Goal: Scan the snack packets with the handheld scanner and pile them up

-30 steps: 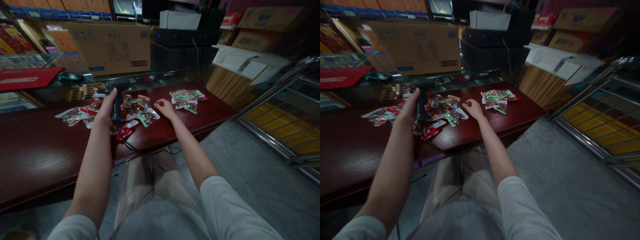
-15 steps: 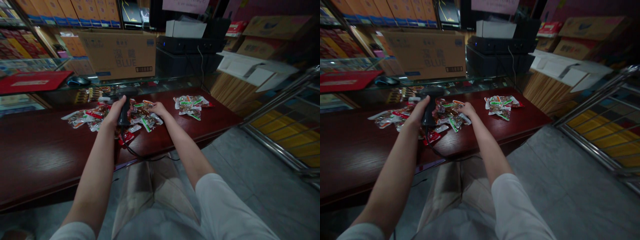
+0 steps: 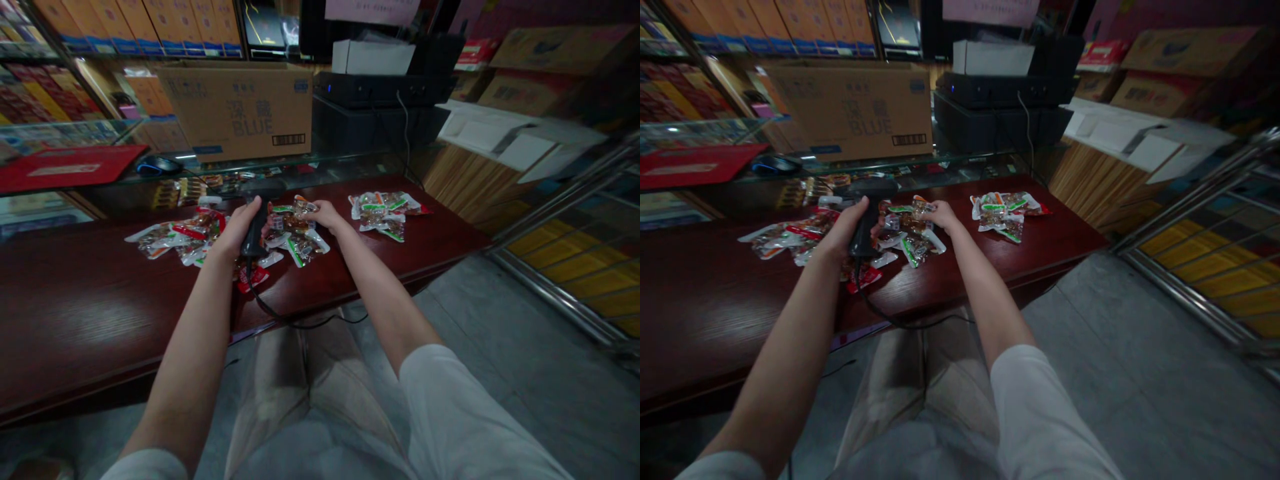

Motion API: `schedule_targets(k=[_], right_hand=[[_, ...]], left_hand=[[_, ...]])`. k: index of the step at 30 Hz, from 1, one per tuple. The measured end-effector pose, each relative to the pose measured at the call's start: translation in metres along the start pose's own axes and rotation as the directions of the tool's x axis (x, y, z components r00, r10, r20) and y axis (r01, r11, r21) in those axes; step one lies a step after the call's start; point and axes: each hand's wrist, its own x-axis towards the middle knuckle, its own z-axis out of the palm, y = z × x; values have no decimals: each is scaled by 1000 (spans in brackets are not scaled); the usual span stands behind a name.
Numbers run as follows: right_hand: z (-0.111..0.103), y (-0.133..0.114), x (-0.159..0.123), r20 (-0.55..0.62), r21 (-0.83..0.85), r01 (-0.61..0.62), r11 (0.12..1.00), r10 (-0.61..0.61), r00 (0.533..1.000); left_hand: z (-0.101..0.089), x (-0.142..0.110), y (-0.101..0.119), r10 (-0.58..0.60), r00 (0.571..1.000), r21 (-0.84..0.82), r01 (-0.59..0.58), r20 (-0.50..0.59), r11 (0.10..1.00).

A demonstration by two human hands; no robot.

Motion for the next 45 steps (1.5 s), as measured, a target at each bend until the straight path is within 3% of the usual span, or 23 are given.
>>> schedule_targets(k=[3, 8, 12, 16, 21, 26, 29, 34, 40, 45], right_hand=[[-16, 1, -8, -32, 232, -28, 972, 36, 999], [-40, 7, -21, 63, 465, -104, 879, 85, 994], [-51, 5, -29, -19, 533, -41, 845, 61, 998], [-60, -5, -40, -69, 602, 75, 795, -42, 997], [-58, -14, -50, -15, 535, 70, 842, -74, 997], [-49, -10, -44, -95, 459, 128, 879, -94, 991], [-47, -5, -40, -124, 460, 158, 874, -113, 986], [-43, 2, -34, -70, 505, 174, 845, -161, 984], [-38, -1, -37, -145, 355, 245, 902, -206, 968], [-37, -7, -44, -34, 322, 176, 930, -174, 984]], left_hand=[[2, 2, -3, 2, 999, 33, -3, 35, 999], [15, -3, -1, -28, 995, 92, 19, 93, 996], [22, -6, -2, -48, 990, 120, 31, 134, 992], [31, -10, -4, -51, 989, 91, 38, 138, 995], [46, -13, -7, -52, 988, 30, 48, 148, 998], [56, -5, -18, -74, 987, -49, 82, 146, 995], [59, 1, -25, -87, 984, -89, 101, 154, 991], [60, 5, -28, -115, 979, -89, 131, 166, 987], [61, 3, -26, -130, 974, -100, 150, 187, 984], [62, 2, -26, -67, 985, -110, 85, 159, 990]])
